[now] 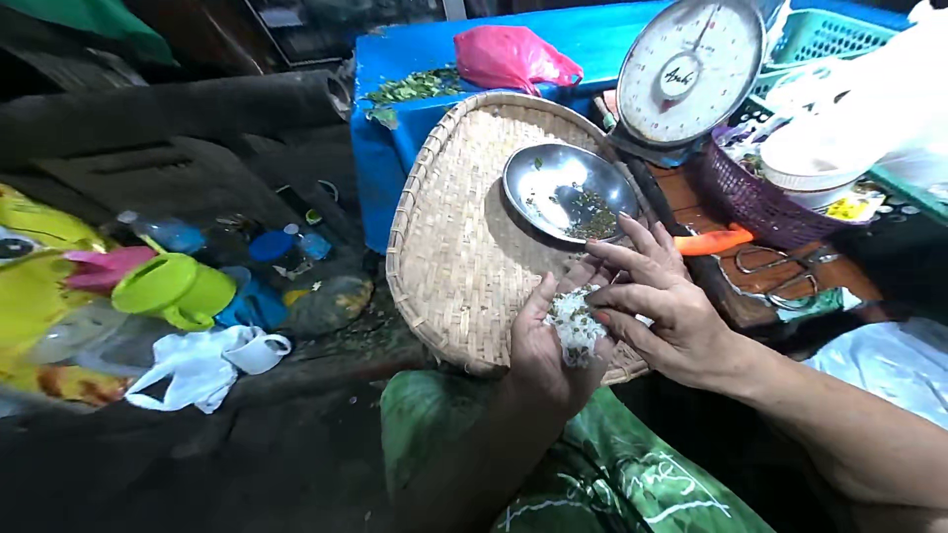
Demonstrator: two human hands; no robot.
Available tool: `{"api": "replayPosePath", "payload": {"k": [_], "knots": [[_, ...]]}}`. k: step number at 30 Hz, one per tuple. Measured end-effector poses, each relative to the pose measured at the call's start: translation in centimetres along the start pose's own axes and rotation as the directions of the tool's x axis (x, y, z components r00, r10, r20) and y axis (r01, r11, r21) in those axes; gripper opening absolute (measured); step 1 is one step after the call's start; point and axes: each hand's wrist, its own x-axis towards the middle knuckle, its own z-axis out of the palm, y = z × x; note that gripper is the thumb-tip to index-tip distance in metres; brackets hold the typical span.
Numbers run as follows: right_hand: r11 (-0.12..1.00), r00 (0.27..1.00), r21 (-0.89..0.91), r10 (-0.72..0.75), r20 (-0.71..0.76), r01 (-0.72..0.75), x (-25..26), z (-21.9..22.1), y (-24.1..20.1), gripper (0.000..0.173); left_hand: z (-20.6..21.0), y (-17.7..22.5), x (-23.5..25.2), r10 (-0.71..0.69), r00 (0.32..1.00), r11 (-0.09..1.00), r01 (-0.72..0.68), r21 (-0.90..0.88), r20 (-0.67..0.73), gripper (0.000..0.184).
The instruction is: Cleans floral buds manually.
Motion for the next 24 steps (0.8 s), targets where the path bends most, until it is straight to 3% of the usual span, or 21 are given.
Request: {"api": "replayPosePath", "payload": {"k": [10, 16, 21, 24], "knots": [[1.0, 1.0, 0.015, 0.002, 0.023, -0.002, -0.1, 0.4, -0.1, 0.021, 0.2, -0.2, -0.1, -0.029, 0.999, 1.0, 0.029, -0.007, -0.037, 0.049], [1.0, 1.0, 0.0, 0.011, -0.014, -0.011, 0.7, -1.9, -0.7, 0.021, 0.0, 0.1, 0.1, -0.052, 0.997, 0.998, 0.051, 0.031, 0.049, 0.06], [0.992, 0.989, -0.107, 0.086, 0.119, -0.074, 1.1, -4.7, -1.4, 0.024, -0.1, 0.0, 0.3, -0.032, 0.999, 0.998, 0.031, 0.06, 0.017, 0.062], [0.991, 0.99, -0.118, 0.073, 0.117, -0.059, 1.0, -4.5, -1.5, 0.024, 0.1, 0.1, 0.3, -0.051, 0.999, 0.998, 0.05, 0.037, 0.014, 0.062]]}}
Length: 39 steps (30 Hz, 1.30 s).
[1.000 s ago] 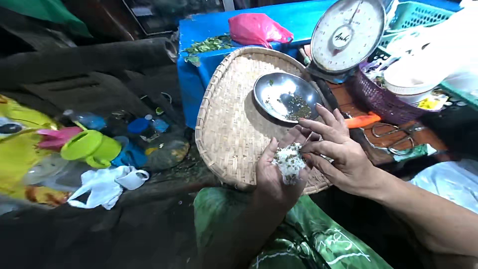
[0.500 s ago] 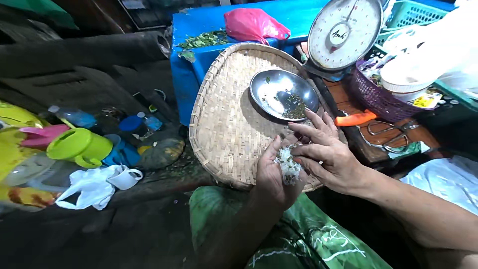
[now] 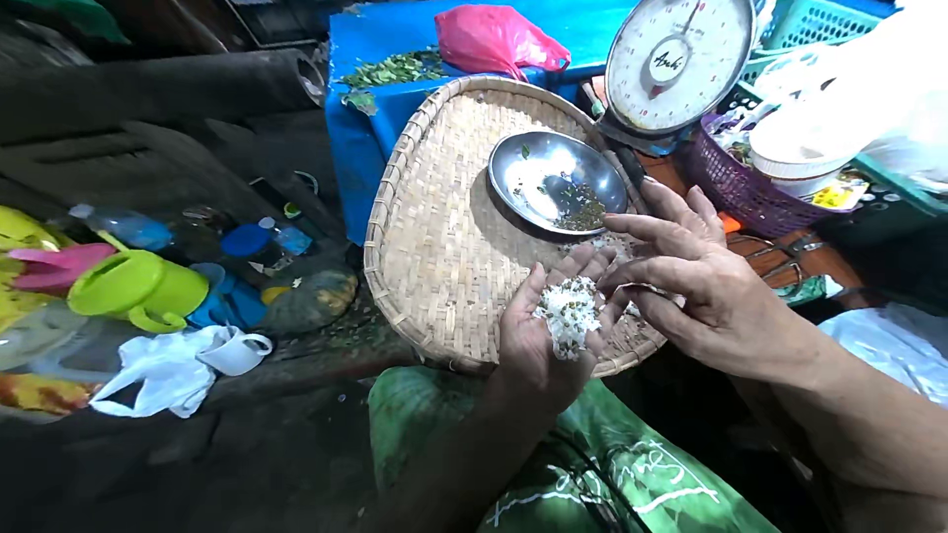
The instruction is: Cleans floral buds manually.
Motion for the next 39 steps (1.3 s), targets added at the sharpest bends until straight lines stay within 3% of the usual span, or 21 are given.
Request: {"api": "replayPosePath", "payload": {"k": [14, 25, 33, 39], "knots": [[0.995, 0.998, 0.067, -0.069, 0.005, 0.069, -0.3, 3.9, 0.3, 0.023, 0.1, -0.4, -0.5, 0.0, 0.998, 1.0, 0.001, 0.007, -0.067, 0.049], [0.995, 0.998, 0.087, -0.051, -0.044, 0.055, 0.1, 2.3, 0.2, 0.022, -0.3, -0.1, -0.4, 0.0, 0.998, 1.0, 0.0, 0.01, 0.06, 0.058], [0.995, 0.997, 0.069, -0.072, 0.023, 0.07, -0.1, 3.7, 0.3, 0.024, -0.1, -0.4, -0.5, 0.01, 0.999, 1.0, -0.01, -0.002, -0.042, 0.048], [0.995, 0.999, 0.092, -0.049, -0.014, 0.05, 0.2, 1.7, 0.3, 0.023, -0.1, -0.1, -0.4, 0.01, 0.999, 1.0, -0.011, 0.013, 0.039, 0.06]]}}
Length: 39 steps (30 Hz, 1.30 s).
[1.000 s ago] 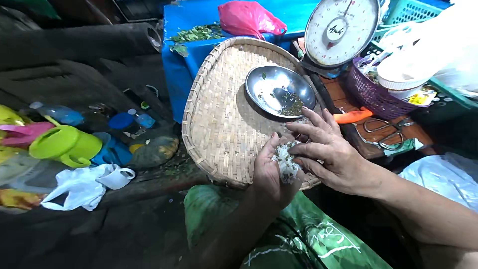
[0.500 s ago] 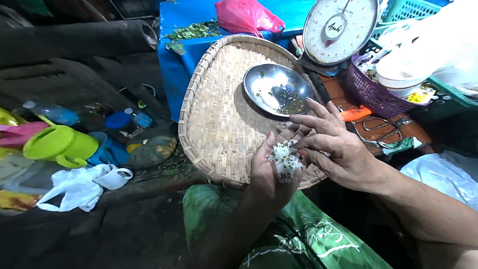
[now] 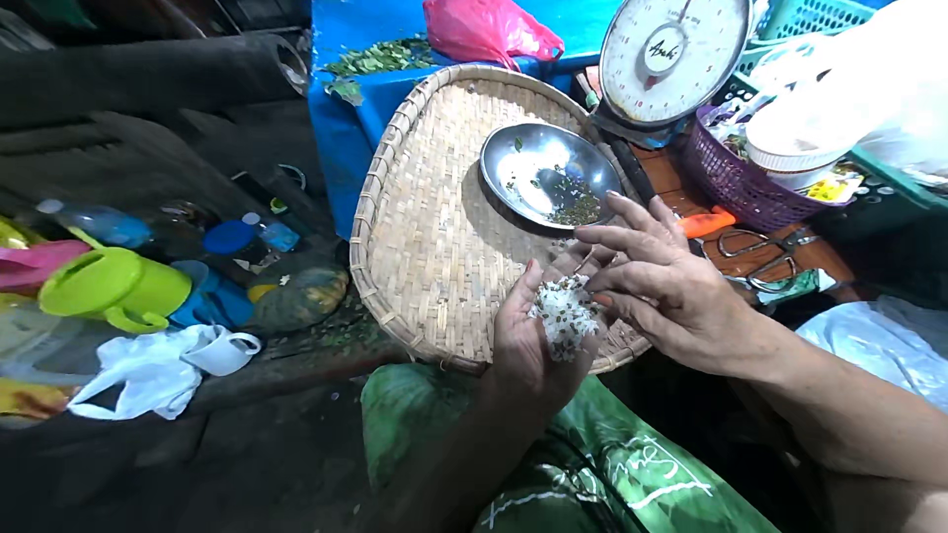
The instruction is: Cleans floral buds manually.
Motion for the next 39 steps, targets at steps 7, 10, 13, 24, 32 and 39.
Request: {"api": "replayPosePath", "payload": {"k": [7, 10, 13, 24, 32, 39], "knots": [[0.991, 0.987, -0.134, 0.025, 0.158, -0.004, -0.2, -3.4, -0.6, 0.026, -0.1, 0.0, 0.3, 0.023, 1.0, 1.0, -0.023, -0.001, -0.003, 0.064], [0.986, 0.987, -0.168, 0.013, 0.163, 0.015, -0.2, -2.7, -0.8, 0.026, 0.0, 0.0, 0.3, 0.015, 1.0, 1.0, -0.015, 0.002, 0.0, 0.062], [0.982, 0.987, -0.19, 0.015, 0.163, 0.016, -0.3, -1.5, -0.7, 0.028, -0.1, 0.1, 0.2, 0.015, 0.999, 1.0, -0.016, 0.005, 0.047, 0.063], [0.969, 0.997, -0.245, 0.032, 0.065, -0.015, -0.3, 0.9, -0.8, 0.026, 0.4, -0.2, 0.1, 0.068, 0.993, 0.998, -0.066, 0.023, -0.097, 0.059], [0.983, 0.995, -0.18, 0.051, 0.084, -0.036, 0.0, 0.3, -0.7, 0.024, 0.2, -0.2, 0.2, 0.054, 0.997, 0.998, -0.052, 0.044, -0.055, 0.06], [0.953, 0.982, -0.301, 0.087, 0.166, -0.033, -0.2, -2.9, -0.8, 0.026, 0.1, 0.0, 0.5, 0.009, 0.996, 0.999, -0.013, -0.042, -0.092, 0.064]]}}
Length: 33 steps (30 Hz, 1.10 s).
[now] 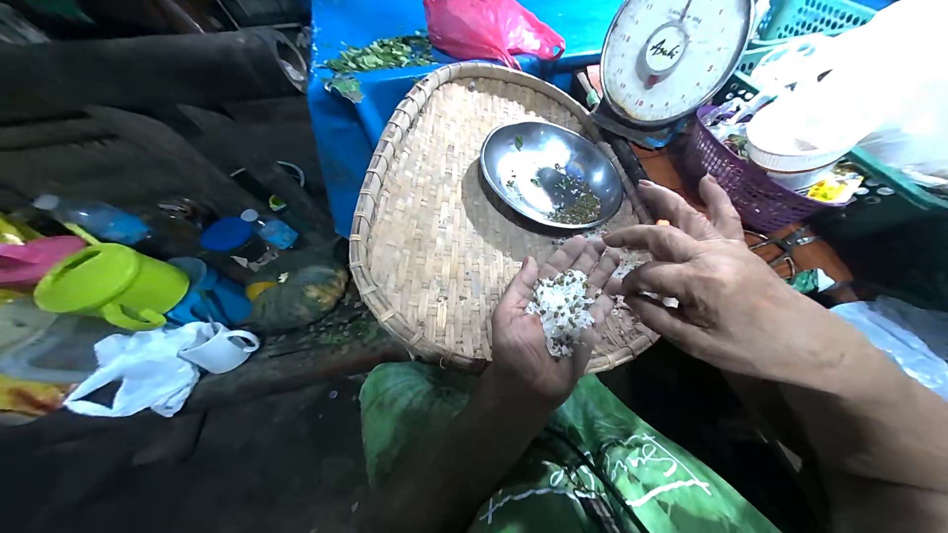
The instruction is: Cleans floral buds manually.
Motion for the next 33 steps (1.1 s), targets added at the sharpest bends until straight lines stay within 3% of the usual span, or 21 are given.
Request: {"api": "replayPosePath", "payload": {"k": [7, 10, 17, 23, 26, 33], "knots": [[0.994, 0.99, 0.084, -0.059, -0.129, 0.07, 0.4, 1.7, -0.9, 0.022, 0.2, 0.0, -0.4, -0.016, 0.996, 0.999, 0.014, 0.03, 0.085, 0.06], [0.986, 0.985, 0.129, -0.084, -0.154, 0.104, 0.6, 2.7, -1.1, 0.021, 0.1, -0.1, -0.6, -0.012, 0.998, 0.999, 0.01, 0.049, 0.054, 0.059], [0.982, 0.989, 0.157, -0.086, -0.123, 0.105, 0.7, 4.1, -1.0, 0.025, -0.4, -0.2, -0.6, -0.024, 0.998, 1.0, 0.023, 0.006, 0.052, 0.05], [0.972, 0.985, 0.216, -0.057, -0.165, 0.092, 0.9, 3.9, -0.8, 0.022, 0.1, -0.3, -0.7, 0.002, 1.0, 0.999, -0.002, 0.041, 0.002, 0.053], [0.975, 0.987, 0.205, -0.058, -0.148, 0.088, 0.8, 3.7, -0.8, 0.022, 0.0, -0.2, -0.7, -0.002, 0.999, 0.999, 0.001, 0.038, 0.041, 0.055], [0.97, 0.984, 0.21, -0.087, -0.154, 0.118, 0.8, 4.7, -1.4, 0.024, -0.1, -0.4, -0.7, -0.007, 1.0, 1.0, 0.008, -0.019, 0.029, 0.045]]}}
